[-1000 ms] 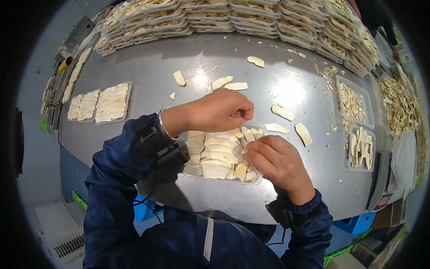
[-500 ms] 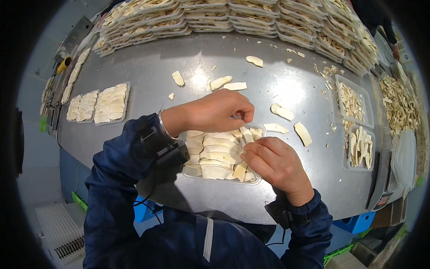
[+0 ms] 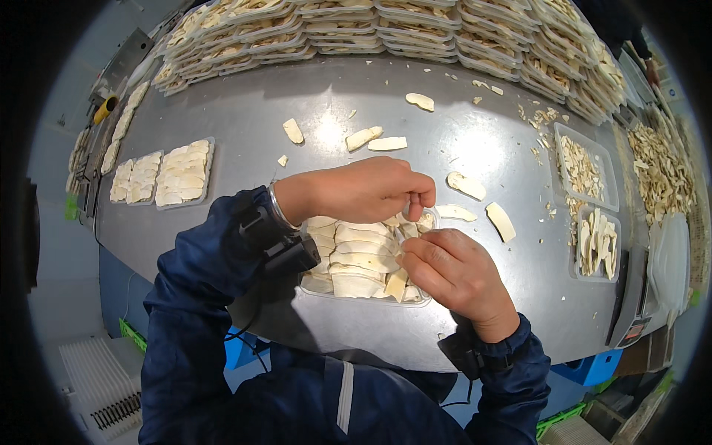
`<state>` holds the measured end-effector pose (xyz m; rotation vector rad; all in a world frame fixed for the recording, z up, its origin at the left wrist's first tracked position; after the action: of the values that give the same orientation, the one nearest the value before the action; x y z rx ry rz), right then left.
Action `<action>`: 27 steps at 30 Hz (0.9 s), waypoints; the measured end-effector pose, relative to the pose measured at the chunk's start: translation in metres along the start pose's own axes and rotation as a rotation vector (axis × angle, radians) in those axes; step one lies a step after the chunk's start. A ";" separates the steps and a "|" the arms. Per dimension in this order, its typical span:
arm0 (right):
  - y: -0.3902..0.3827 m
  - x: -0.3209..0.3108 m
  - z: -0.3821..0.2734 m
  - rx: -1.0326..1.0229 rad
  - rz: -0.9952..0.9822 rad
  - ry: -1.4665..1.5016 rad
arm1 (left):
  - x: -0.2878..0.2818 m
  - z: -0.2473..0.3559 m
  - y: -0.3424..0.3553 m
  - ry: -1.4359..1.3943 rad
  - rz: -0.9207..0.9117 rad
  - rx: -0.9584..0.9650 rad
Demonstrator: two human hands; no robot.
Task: The person sorts and arranges sliced pieces of food into plastic containers, using tweezers to adjust their position and move smaller pieces into a separate tray.
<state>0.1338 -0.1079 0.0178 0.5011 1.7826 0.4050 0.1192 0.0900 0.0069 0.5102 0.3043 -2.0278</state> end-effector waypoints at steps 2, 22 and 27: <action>0.000 -0.001 0.000 -0.006 -0.005 -0.011 | 0.001 0.001 0.002 0.034 -0.005 0.007; 0.000 0.001 0.000 0.008 -0.002 0.013 | 0.007 0.001 0.009 0.135 -0.016 0.035; -0.001 0.001 0.001 0.017 -0.008 0.003 | 0.006 0.002 0.008 0.150 -0.030 0.009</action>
<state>0.1349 -0.1082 0.0162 0.5057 1.7920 0.3855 0.1232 0.0810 0.0056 0.6678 0.3957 -2.0241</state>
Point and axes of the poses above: each hand's wrist, its own y-axis towards the middle knuckle, its own x-axis out of the palm, z = x × y, the point moved 2 cm from there along y, towards the middle knuckle, and after that the axes turned 6 degrees about x, right-handed, at the moved point
